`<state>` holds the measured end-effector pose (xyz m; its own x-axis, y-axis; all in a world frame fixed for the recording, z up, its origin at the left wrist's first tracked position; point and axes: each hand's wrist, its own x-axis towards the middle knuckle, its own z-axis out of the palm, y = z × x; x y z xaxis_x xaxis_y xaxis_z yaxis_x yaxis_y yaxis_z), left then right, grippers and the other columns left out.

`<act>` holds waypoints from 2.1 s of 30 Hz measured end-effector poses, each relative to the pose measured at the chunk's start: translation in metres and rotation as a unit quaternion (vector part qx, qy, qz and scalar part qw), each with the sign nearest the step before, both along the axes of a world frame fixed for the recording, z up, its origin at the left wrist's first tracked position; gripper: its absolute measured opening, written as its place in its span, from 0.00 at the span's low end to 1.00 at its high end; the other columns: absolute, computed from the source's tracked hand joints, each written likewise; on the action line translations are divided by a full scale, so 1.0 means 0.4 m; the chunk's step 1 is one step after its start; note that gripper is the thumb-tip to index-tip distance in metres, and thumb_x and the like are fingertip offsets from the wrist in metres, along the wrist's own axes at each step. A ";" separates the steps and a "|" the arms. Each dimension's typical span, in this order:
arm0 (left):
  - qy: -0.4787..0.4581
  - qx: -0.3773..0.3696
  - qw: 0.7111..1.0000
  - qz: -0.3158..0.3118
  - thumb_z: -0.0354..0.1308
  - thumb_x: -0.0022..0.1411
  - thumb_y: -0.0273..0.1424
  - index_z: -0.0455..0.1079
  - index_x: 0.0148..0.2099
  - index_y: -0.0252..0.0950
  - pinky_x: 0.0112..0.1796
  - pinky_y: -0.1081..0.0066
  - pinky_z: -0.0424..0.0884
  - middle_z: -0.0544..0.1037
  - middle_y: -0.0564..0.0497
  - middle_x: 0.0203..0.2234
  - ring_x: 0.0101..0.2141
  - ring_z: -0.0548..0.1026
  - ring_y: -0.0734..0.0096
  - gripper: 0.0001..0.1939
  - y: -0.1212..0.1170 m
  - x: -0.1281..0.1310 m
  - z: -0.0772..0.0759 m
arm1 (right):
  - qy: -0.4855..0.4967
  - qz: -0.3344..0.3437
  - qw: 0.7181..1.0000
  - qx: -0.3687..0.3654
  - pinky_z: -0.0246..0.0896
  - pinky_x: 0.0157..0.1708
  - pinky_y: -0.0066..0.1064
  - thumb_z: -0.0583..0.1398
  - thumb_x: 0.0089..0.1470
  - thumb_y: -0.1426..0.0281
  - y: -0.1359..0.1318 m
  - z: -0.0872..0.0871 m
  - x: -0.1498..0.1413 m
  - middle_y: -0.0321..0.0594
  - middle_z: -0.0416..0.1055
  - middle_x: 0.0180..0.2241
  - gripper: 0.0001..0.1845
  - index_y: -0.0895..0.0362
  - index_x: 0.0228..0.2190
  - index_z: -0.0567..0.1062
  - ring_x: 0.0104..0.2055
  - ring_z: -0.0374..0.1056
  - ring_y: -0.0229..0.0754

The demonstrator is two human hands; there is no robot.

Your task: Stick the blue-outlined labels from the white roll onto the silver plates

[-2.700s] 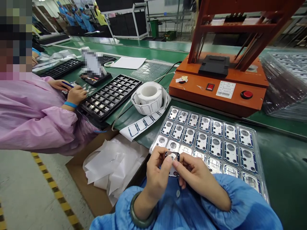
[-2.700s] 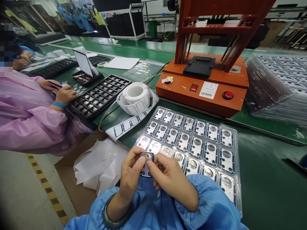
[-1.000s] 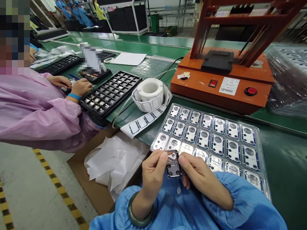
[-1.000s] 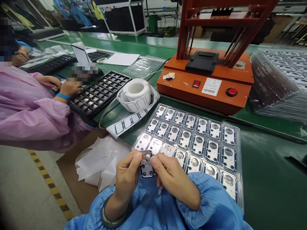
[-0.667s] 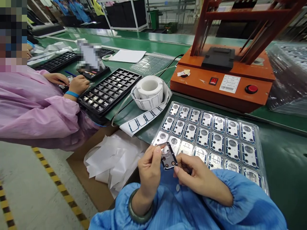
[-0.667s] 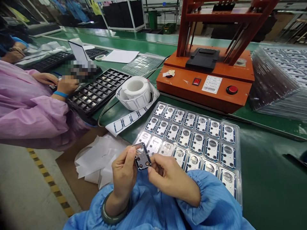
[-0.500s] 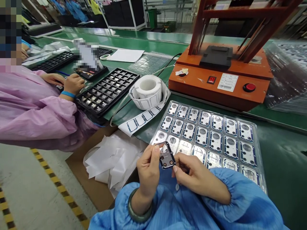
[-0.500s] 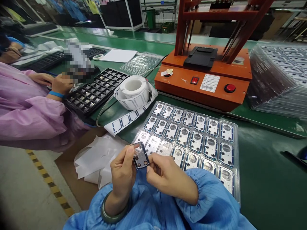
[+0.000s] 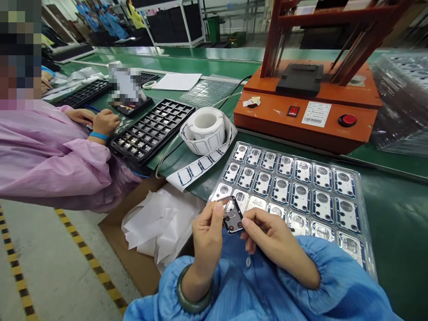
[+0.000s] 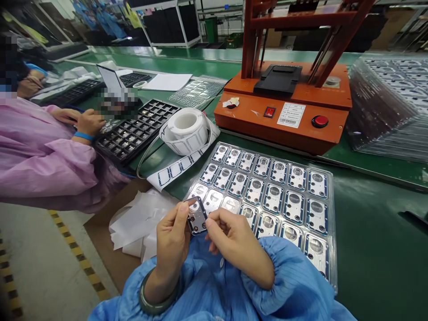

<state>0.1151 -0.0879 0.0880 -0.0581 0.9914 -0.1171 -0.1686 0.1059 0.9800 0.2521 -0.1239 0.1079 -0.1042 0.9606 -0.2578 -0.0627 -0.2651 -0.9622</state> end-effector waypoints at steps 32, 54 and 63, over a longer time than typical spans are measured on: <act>-0.061 -0.022 0.988 -0.140 0.59 0.57 0.38 0.64 0.29 0.35 0.25 0.72 0.71 0.74 0.54 0.18 0.20 0.73 0.73 0.13 -0.018 -0.010 -0.008 | -0.037 -0.033 0.999 0.018 0.66 0.21 0.24 0.54 0.60 0.58 -0.009 -0.015 0.007 0.34 0.71 0.20 0.16 0.56 0.28 0.68 0.19 0.68 0.34; 0.286 0.048 0.922 -0.255 0.53 0.59 0.28 0.68 0.46 0.37 0.28 0.74 0.68 0.72 0.53 0.26 0.24 0.71 0.74 0.12 0.010 0.023 0.022 | -0.372 -0.225 0.890 0.140 0.63 0.28 0.29 0.54 0.61 0.65 -0.084 -0.008 0.075 0.36 0.73 0.25 0.10 0.54 0.30 0.72 0.24 0.70 0.39; 0.491 0.166 0.829 -0.210 0.52 0.63 0.34 0.70 0.49 0.41 0.28 0.72 0.68 0.71 0.49 0.36 0.24 0.70 0.74 0.13 -0.018 0.039 0.033 | -0.403 -0.185 0.866 0.229 0.62 0.26 0.29 0.54 0.61 0.69 -0.092 -0.014 0.075 0.35 0.73 0.23 0.09 0.53 0.30 0.72 0.23 0.69 0.38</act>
<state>0.1306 -0.0953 0.1012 0.3944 0.9165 0.0662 0.7109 -0.3500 0.6100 0.2820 -0.1606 0.1022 0.2701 0.9103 0.3137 0.6794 0.0507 -0.7321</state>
